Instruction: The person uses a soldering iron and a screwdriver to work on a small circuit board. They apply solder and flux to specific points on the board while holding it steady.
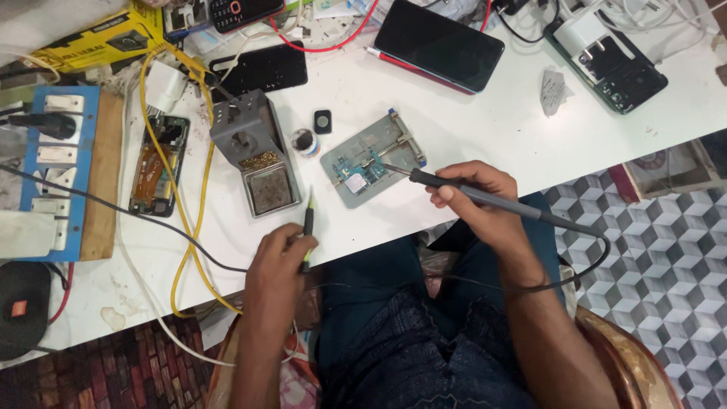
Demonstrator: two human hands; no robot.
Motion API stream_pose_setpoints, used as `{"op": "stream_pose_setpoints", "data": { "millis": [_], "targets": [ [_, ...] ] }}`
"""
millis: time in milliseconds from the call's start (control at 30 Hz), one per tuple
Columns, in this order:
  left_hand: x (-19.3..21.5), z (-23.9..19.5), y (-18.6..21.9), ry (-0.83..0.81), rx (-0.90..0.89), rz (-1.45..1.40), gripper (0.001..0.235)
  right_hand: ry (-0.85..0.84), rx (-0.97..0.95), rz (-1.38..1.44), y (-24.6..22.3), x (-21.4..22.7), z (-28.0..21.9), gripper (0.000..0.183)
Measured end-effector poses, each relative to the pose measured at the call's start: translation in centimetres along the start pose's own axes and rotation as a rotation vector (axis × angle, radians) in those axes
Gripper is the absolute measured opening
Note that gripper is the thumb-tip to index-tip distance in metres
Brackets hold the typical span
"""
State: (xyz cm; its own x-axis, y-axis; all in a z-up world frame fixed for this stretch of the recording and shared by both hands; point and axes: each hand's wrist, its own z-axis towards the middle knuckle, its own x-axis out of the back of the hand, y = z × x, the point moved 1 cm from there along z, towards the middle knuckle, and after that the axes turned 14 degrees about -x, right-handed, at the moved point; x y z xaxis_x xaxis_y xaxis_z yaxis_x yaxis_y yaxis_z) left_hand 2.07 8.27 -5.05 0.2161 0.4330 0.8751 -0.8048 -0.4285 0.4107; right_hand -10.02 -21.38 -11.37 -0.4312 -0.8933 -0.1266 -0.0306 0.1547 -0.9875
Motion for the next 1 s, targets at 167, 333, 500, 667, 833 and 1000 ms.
{"op": "stream_pose_setpoints", "data": {
  "millis": [167, 333, 500, 667, 833, 1000],
  "targets": [
    [0.0, -1.6, 1.5, 0.194, 0.081, -0.108, 0.03, -0.074, 0.103, -0.062, -0.8, 0.4, 0.2, 0.017],
    [-1.7, -1.2, 1.7, 0.363, 0.065, -0.289, 0.018, 0.008, 0.044, -0.113, 0.0, 0.6, 0.2, 0.015],
    [-3.4, 0.4, 1.8, 0.426, 0.009, -0.421, 0.017, 0.027, 0.07, -0.285, -0.6, 0.2, 0.1, 0.024],
    [-4.4, 1.2, 1.5, 0.429, 0.02, -0.539, 0.015, -0.002, 0.218, -0.474, -2.0, -1.0, 0.3, 0.031],
    [-5.1, 1.2, 0.9, 0.409, 0.008, -0.473, 0.016, 0.021, 0.164, -0.481, -2.6, -1.5, 0.0, 0.029],
    [-5.2, 1.3, 0.9, 0.424, 0.001, -0.451, 0.016, 0.013, 0.177, -0.494, -2.5, -1.5, 0.1, 0.027]
  ]
}}
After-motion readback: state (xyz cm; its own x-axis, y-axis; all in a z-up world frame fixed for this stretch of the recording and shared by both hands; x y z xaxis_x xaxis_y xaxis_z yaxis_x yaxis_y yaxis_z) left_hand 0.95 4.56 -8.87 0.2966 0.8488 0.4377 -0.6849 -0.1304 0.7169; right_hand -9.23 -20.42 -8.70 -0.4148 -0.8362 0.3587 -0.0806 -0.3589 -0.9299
